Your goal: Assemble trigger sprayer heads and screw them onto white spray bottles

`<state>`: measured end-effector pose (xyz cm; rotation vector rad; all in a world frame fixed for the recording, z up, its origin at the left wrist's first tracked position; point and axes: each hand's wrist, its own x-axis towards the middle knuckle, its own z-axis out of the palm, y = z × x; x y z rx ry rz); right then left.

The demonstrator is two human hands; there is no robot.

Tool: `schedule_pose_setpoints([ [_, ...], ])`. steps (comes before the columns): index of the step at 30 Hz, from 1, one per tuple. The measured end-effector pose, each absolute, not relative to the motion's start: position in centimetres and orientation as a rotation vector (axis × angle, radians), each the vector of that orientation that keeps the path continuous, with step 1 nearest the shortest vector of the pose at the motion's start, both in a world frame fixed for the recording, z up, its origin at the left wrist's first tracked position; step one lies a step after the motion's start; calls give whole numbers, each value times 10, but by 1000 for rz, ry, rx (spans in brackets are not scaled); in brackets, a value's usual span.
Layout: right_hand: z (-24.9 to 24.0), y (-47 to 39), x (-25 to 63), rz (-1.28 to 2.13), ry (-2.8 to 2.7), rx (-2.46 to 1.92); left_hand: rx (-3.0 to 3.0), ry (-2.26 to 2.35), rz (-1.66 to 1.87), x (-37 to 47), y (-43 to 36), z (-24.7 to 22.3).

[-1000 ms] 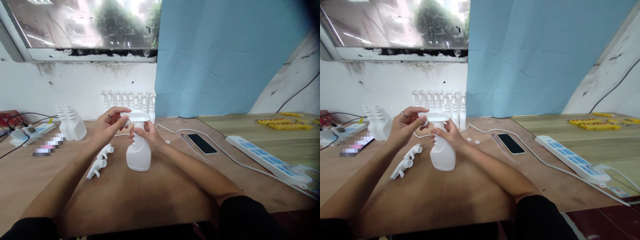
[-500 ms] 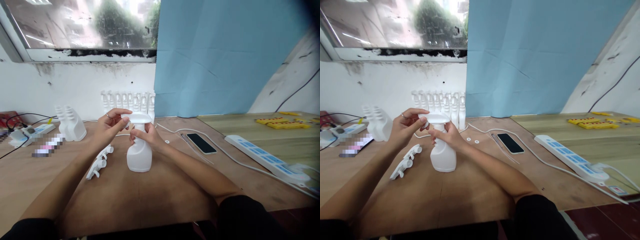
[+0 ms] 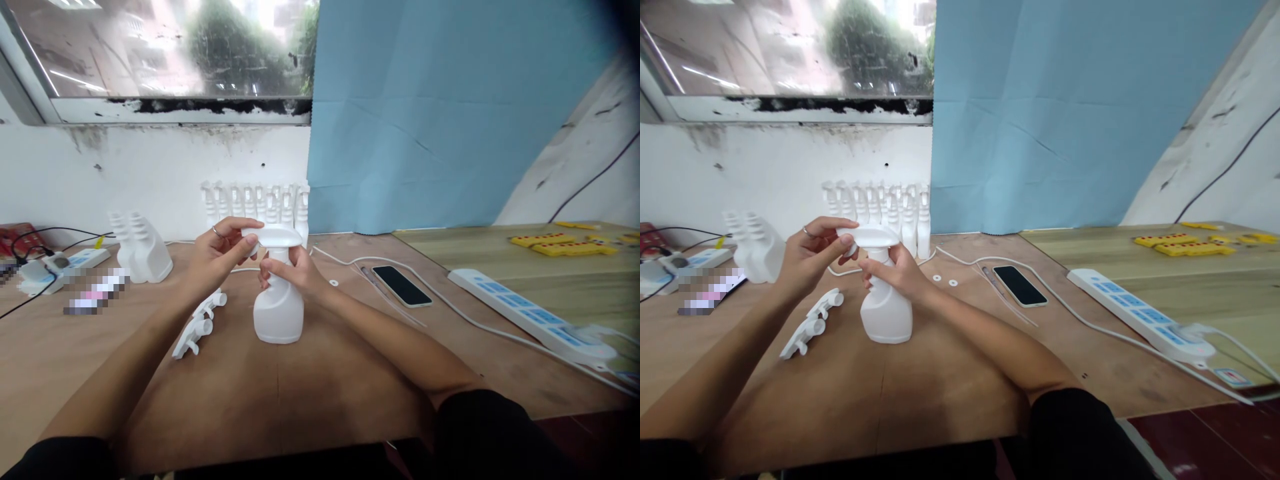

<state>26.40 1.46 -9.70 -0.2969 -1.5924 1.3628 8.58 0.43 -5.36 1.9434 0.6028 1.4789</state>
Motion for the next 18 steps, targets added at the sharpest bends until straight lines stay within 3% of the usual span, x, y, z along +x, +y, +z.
schedule_pose_setpoints([
  [18,-97,15,263,1402,-1576,-244,1951,616,1480,85,5,-54],
])
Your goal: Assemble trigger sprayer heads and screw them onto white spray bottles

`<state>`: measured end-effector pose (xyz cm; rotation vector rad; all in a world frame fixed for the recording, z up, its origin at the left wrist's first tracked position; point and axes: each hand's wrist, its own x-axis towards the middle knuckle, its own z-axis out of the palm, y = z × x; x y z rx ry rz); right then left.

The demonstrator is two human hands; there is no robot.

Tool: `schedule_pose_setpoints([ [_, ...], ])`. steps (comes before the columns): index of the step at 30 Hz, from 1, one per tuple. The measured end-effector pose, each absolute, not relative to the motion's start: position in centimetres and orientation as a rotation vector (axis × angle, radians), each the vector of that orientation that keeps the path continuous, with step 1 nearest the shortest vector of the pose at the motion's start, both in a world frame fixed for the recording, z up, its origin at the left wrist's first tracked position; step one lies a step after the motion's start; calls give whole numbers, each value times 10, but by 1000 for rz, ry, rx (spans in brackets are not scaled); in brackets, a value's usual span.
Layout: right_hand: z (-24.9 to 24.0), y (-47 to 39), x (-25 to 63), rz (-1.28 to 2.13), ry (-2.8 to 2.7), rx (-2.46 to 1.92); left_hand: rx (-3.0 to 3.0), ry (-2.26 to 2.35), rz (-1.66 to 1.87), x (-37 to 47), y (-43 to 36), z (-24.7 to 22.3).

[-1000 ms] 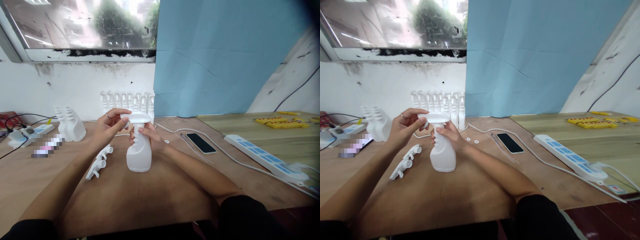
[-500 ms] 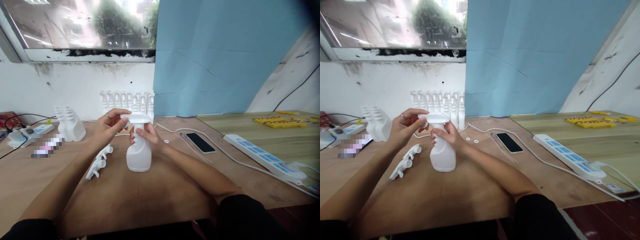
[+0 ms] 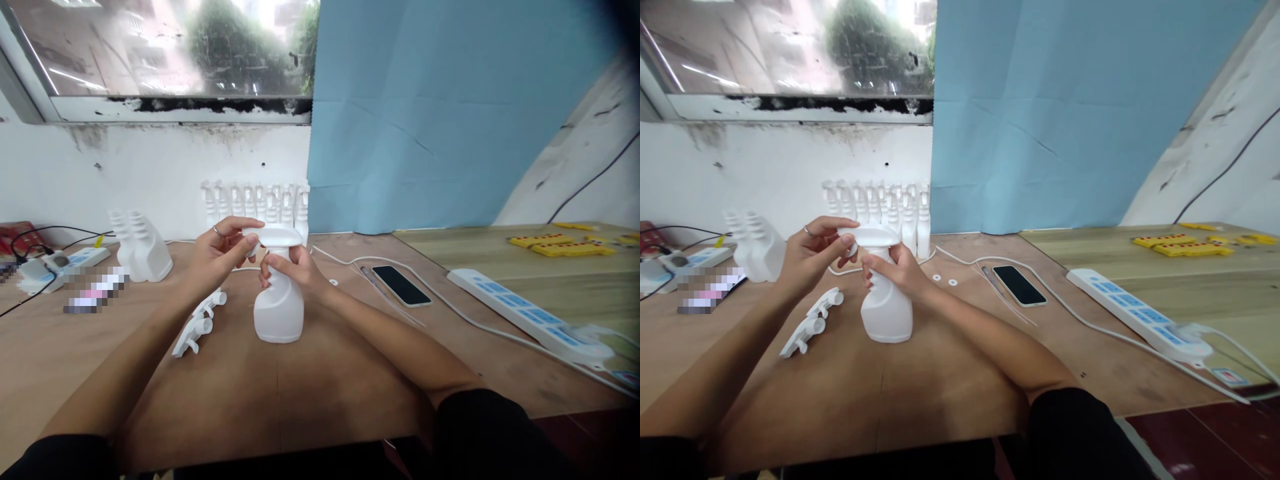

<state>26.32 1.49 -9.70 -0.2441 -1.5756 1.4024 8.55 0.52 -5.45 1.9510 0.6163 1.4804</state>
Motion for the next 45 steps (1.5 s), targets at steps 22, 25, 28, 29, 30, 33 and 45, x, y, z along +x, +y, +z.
schedule_pose_setpoints([
  [22,-99,16,266,1573,-1450,-185,1941,720,1479,84,3,-53],
  [25,-98,16,265,1552,-1463,-179,1950,724,1475,84,2,-53],
  [28,-98,15,264,1512,-1477,-196,1961,730,1472,84,1,-52],
  [29,-98,15,264,1497,-1484,-207,1964,729,1474,85,1,-52],
  [30,-98,14,264,1483,-1489,-220,1966,727,1476,85,1,-52],
  [33,-97,14,263,1438,-1497,-253,1965,710,1481,87,1,-52],
  [45,-88,28,275,1738,-1611,-333,2198,889,1430,64,10,-41],
])
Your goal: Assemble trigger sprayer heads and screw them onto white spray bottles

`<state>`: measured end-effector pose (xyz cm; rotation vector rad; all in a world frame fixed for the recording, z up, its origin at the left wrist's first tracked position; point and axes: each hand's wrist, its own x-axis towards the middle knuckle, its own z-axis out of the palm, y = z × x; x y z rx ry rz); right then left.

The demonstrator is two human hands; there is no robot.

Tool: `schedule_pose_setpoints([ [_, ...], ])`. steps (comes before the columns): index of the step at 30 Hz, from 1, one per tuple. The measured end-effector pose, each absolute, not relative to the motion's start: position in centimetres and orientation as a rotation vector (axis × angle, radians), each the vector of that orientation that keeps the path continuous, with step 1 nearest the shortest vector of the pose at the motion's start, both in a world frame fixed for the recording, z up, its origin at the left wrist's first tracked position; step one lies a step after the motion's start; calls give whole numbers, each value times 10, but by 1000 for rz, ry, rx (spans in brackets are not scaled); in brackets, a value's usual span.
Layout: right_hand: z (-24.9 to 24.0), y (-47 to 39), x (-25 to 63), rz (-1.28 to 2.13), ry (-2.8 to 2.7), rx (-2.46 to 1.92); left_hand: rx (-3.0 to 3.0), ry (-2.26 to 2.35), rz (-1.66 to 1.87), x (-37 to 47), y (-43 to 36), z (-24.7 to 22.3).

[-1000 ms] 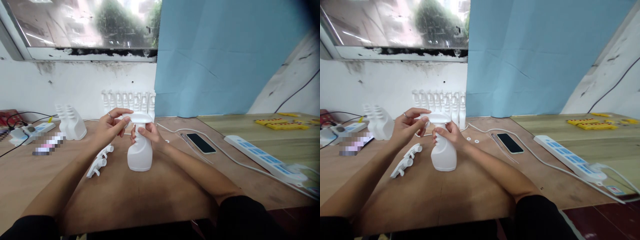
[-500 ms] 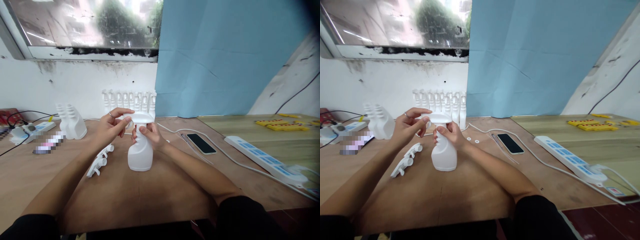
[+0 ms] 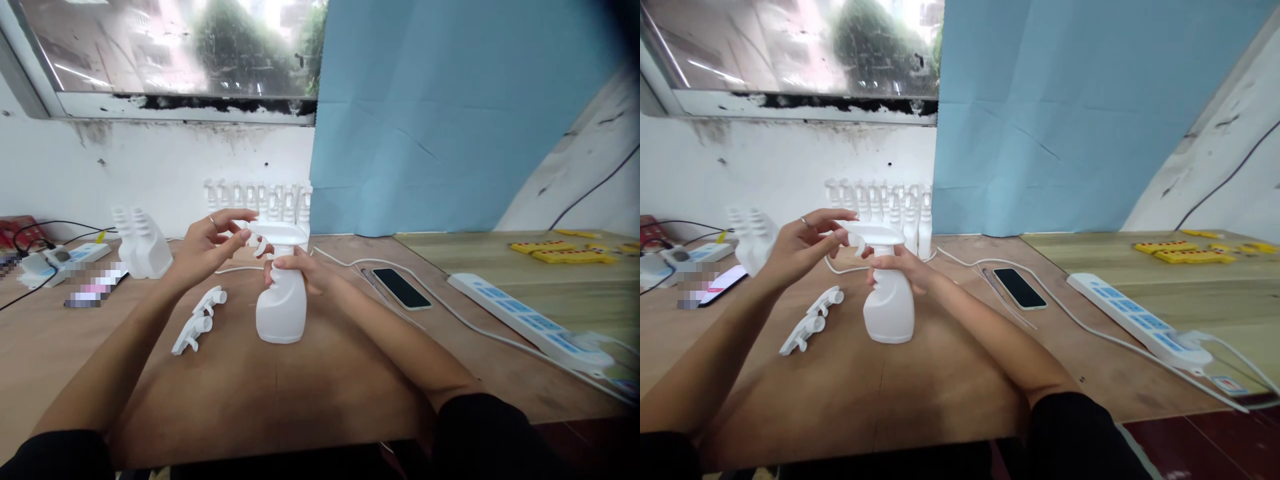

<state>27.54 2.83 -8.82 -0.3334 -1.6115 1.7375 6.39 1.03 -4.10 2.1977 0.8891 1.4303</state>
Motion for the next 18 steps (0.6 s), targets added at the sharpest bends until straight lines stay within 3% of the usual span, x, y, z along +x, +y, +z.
schedule_pose_setpoints([
  [6,-84,28,281,1792,-1728,-366,2195,963,1435,56,19,-41],
  [11,-85,23,275,1645,-1707,-370,2351,1139,1278,54,21,-41],
  [18,-86,17,270,1576,-1675,-396,2613,1132,301,57,19,-41],
])
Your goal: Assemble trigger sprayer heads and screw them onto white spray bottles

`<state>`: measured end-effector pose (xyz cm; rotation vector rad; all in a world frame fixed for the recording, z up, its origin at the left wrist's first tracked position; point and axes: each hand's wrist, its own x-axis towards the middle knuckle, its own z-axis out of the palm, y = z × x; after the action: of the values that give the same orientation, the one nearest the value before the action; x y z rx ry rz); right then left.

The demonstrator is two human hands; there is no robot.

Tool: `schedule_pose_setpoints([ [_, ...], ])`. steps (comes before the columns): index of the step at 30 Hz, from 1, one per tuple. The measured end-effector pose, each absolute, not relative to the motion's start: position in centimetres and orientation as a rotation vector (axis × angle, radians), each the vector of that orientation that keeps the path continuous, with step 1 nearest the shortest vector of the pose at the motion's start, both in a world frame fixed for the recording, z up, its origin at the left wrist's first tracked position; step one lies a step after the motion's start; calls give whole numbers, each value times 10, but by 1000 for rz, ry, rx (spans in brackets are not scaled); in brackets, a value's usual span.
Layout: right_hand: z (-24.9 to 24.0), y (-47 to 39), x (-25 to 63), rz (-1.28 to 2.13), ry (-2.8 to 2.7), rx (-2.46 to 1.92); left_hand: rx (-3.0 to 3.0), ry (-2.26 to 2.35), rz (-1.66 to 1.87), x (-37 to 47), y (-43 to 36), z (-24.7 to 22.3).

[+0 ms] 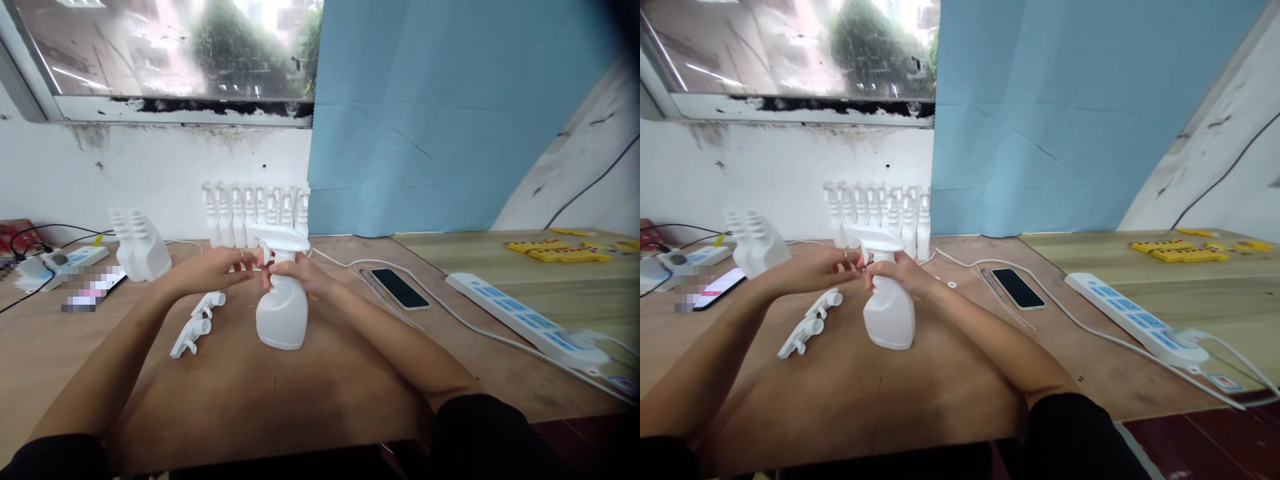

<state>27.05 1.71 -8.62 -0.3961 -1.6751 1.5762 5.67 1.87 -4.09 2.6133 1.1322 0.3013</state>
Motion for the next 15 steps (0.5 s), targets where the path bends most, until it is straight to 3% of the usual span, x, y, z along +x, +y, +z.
schedule_pose_setpoints([
  [5,-88,14,268,1609,-1617,-333,2430,1161,-192,63,24,-61],
  [9,-89,15,268,1601,-1542,-281,2443,899,-137,74,30,-76],
  [15,-82,34,284,1255,-1650,-473,2476,1018,93,67,39,-68],
])
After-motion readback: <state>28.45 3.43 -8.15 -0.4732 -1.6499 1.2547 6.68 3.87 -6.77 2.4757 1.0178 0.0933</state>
